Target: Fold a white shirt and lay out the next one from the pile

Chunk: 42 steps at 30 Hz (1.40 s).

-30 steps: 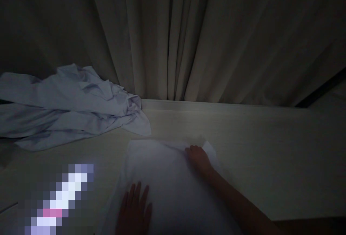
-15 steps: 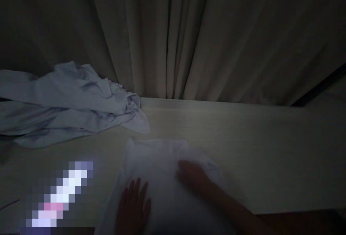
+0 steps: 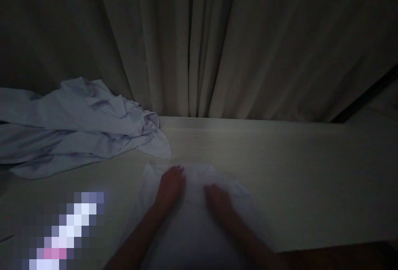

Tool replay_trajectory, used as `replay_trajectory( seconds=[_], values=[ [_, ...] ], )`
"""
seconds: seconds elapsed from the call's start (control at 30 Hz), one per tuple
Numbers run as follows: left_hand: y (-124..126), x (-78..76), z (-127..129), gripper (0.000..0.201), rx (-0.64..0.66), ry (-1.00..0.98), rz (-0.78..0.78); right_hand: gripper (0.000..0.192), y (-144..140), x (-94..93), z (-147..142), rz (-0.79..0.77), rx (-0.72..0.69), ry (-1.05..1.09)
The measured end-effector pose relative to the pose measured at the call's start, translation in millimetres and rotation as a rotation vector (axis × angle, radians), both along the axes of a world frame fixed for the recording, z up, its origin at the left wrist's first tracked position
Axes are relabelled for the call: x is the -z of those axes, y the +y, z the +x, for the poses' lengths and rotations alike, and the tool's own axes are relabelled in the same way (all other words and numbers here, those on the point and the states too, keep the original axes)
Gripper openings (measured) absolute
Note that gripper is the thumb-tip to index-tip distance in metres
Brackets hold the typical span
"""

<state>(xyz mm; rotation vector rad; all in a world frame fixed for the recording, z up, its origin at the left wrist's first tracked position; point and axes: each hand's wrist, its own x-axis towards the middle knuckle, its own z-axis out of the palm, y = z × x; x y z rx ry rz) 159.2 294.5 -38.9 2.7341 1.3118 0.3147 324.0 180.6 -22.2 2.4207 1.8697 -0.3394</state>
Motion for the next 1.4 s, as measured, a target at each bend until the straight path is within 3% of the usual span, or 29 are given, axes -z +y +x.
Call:
replay_trajectory(
  seconds=[0.1,0.2,0.33,0.43,0.57,0.73,0.9,1.03,1.23,1.4],
  values=[
    [28.1,-4.8,43.4,0.044,0.055,0.086,-0.026,0.034,-9.0,0.3,-3.9,0.012,-0.042,0.005],
    [32.9,-2.2,61.5,0.042,0.073,0.122,-0.032,0.033,-18.1,1.3,-4.2,0.038,-0.111,0.045],
    [28.9,-6.3,49.2,0.027,0.131,0.167,-0.039,0.034,-27.0,6.2,0.1,0.071,-0.134,0.169],
    [24.3,-9.0,26.9,0.022,0.217,0.18,-0.064,0.036,-26.5,11.6,5.8,0.148,0.022,0.221],
    [15.0,-1.3,-2.0,0.023,0.316,0.137,-0.086,0.054,-15.4,16.8,15.6,0.162,0.251,0.225],
    [9.5,5.8,-14.8,0.02,0.341,0.158,-0.1,0.045,-1.8,23.8,23.2,0.137,0.252,0.261],
    [8.9,-0.3,-6.5,0.024,0.338,0.124,-0.09,0.029,2.6,35.9,26.0,0.19,0.235,0.319],
    [16.6,-10.9,5.1,0.023,0.316,0.111,-0.077,0.037,8.8,41.2,32.1,0.297,0.192,0.365],
    [47.9,-21.5,36.4,0.028,0.267,0.096,-0.057,0.038,42.1,21.8,46.7,0.5,0.007,0.512],
    [57.6,-16.3,56.5,0.035,0.19,0.035,-0.044,0.042,66.6,6.5,80.0,0.401,-0.055,0.544]
  ],
)
